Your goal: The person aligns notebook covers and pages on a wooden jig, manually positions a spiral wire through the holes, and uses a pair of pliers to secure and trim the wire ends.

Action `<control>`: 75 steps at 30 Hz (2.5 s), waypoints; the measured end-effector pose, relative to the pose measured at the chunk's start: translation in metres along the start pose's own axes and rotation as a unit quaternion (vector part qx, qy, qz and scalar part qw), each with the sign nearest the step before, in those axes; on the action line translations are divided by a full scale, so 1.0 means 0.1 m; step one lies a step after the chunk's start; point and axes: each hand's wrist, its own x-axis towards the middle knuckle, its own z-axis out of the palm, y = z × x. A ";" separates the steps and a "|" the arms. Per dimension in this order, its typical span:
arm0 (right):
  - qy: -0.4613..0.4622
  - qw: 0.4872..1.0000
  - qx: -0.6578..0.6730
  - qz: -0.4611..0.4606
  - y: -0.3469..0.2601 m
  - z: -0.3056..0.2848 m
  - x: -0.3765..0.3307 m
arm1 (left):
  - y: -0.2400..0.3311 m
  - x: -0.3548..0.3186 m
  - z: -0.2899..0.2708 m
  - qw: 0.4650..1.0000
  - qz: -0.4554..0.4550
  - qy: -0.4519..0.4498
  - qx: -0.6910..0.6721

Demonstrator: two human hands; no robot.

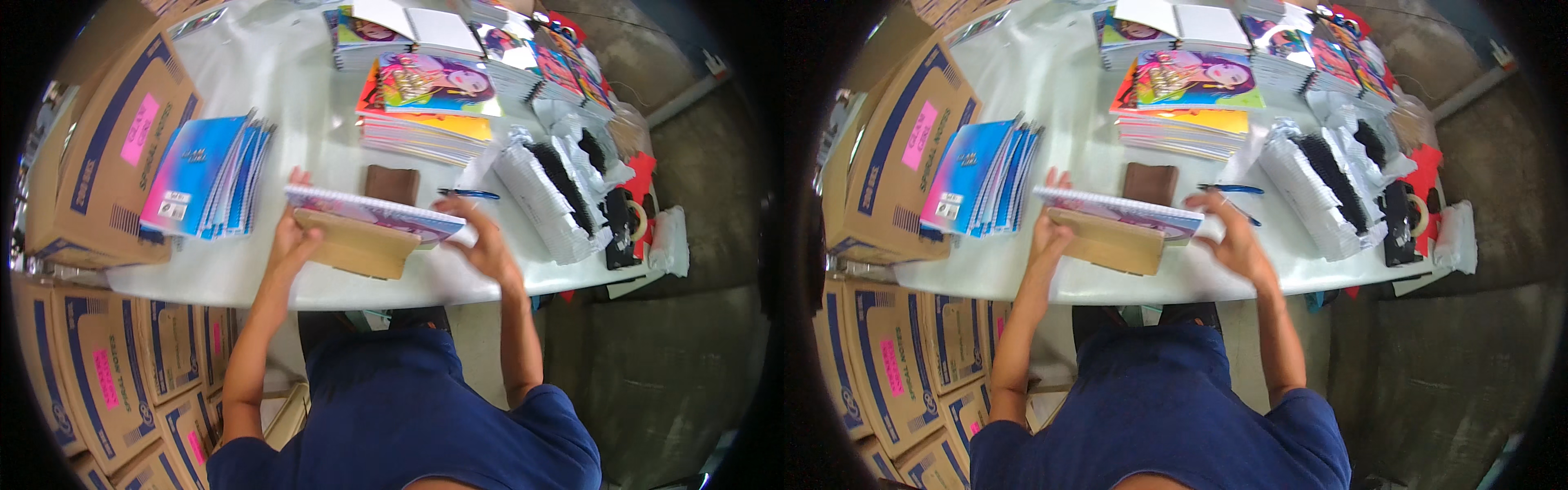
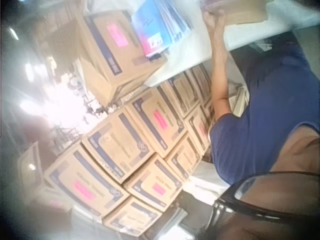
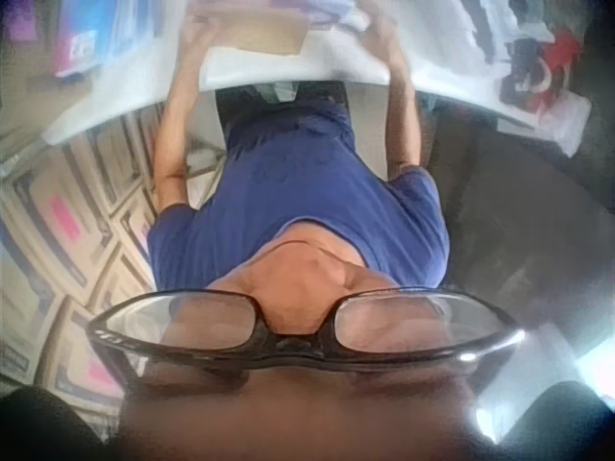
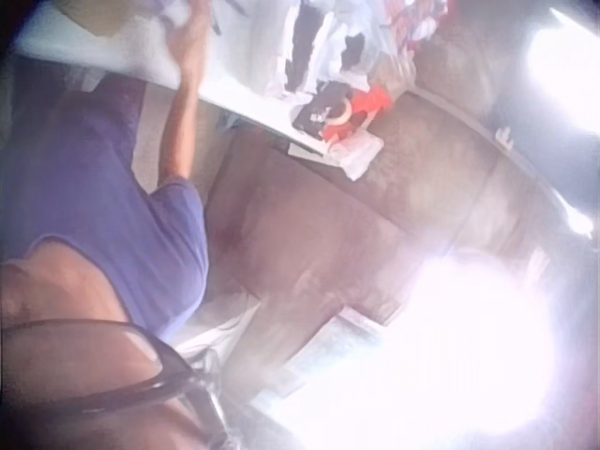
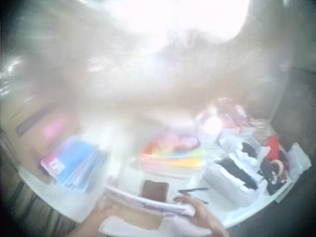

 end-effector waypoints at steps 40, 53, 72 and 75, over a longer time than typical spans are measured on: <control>0.088 0.992 0.005 0.094 -0.72 -0.38 -0.07 | 1.09 0.46 1.34 0.768 0.178 -0.208 0.579; 0.048 0.999 -0.015 -0.001 -0.68 -0.38 -0.11 | 1.14 0.44 1.33 0.781 0.169 -0.219 0.560; 0.003 1.000 -0.028 -0.009 -0.69 -0.37 -0.18 | 1.14 0.36 1.32 0.780 0.159 -0.211 0.567; 0.055 0.997 -0.049 -0.022 -0.70 -0.31 -0.19 | 1.16 0.37 1.34 0.773 0.177 -0.200 0.576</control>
